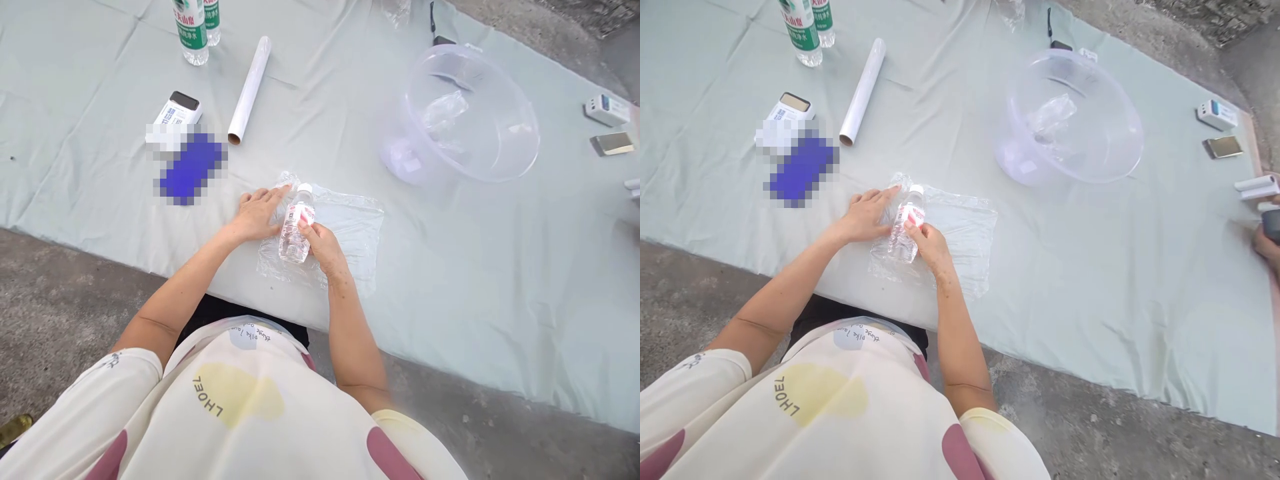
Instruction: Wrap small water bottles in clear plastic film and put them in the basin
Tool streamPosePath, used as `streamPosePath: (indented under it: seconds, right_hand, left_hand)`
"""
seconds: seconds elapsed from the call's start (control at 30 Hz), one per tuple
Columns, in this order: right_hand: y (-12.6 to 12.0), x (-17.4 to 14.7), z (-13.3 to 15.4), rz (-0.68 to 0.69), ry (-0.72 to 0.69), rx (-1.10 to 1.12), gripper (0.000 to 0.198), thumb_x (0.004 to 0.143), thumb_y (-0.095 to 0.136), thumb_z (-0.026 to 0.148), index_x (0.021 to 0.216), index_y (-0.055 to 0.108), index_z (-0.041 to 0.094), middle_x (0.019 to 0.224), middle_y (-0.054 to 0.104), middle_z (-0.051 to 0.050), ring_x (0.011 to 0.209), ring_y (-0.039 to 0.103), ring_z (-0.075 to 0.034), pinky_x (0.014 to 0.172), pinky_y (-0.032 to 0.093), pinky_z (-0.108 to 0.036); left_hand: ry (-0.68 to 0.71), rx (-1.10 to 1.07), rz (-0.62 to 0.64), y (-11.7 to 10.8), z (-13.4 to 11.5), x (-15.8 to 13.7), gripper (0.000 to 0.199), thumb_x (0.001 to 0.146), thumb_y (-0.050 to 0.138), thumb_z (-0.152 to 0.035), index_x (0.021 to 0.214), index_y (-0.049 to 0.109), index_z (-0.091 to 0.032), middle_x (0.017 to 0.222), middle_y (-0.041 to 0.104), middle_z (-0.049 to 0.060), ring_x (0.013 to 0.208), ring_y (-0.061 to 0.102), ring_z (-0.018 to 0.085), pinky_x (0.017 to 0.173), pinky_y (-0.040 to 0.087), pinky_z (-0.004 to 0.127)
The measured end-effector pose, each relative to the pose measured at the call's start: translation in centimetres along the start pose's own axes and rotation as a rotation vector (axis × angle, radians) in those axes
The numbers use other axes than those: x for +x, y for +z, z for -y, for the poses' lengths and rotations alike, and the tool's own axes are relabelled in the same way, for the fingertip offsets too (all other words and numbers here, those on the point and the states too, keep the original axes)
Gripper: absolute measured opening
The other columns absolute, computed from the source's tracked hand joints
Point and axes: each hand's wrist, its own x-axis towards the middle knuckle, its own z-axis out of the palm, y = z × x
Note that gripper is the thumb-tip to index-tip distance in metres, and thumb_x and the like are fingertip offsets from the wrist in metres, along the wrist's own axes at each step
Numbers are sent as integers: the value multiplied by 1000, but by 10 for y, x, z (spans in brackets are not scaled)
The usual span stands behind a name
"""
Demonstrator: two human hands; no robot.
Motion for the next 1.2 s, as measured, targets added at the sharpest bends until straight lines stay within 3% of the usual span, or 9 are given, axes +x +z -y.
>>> streamPosePath:
  seconds: [0.2,0.33,0.5,0.6,0.77,0.87,0.97,1.07,1.2]
  right_hand:
    - [19,-7,16,-183,-30,-381,62,74,55,85,68,40,25,71,56,-1,61,48,-17,57,37,-31]
    - [26,-11,19,-189,-48,-479,60,77,49,86,76,44,26,73,62,-5,63,55,-22,59,39,-34]
    - [9,-14,28,-250,-85,-561,60,88,42,77,107,59,23,85,71,-9,81,66,-29,71,44,-38]
    - [-2,-1,43,-328,-283,-610,41,99,42,52,117,63,22,105,71,-10,91,67,-27,79,47,-39]
    - [8,45,74,-91,-703,-914,42,96,37,11,121,67,24,134,62,-8,116,58,-26,83,50,-38]
    - [22,72,91,52,-724,-1143,44,90,41,3,112,74,23,135,60,-10,117,55,-29,81,49,-39]
    - [29,89,101,138,-652,-1292,32,83,51,3,92,77,18,116,66,-14,103,58,-29,75,46,-38]
    - [23,97,102,217,-672,-1295,22,80,57,4,79,74,18,96,68,-12,88,60,-25,69,42,-34]
    - [3,95,91,187,-800,-1176,23,87,54,8,84,74,19,93,69,-11,91,62,-25,75,42,-36]
  left_hand:
    - [-281,-64,-326,3,0,-20,45,94,42,-23,136,56,-16,131,62,14,121,54,31,101,40,44]
    - [-354,35,-294,25,-8,-45,27,95,48,-30,101,70,-16,101,66,16,101,59,33,86,44,44]
    - [-313,67,-271,47,-21,-65,23,95,51,-30,101,69,-17,98,65,14,97,59,32,81,43,42]
    - [-312,72,-267,53,-24,-69,19,93,54,-27,101,68,-17,99,65,13,96,58,30,81,43,40]
    - [-291,82,-259,55,-25,-70,16,91,51,-19,91,66,-18,95,66,12,93,59,28,76,43,38]
    - [-287,38,-287,55,-28,-72,17,92,48,-17,92,64,-19,93,68,10,90,61,26,75,43,36]
    - [-312,-31,-281,55,-32,-75,18,93,45,-15,93,62,-21,85,69,6,84,62,24,72,42,34]
    - [-360,-104,-285,55,-35,-77,19,94,43,-15,93,61,-22,77,68,3,75,63,21,66,39,31]
    - [-398,-268,-300,55,-38,-80,18,93,42,-17,92,59,-24,68,64,-2,59,57,17,60,36,28]
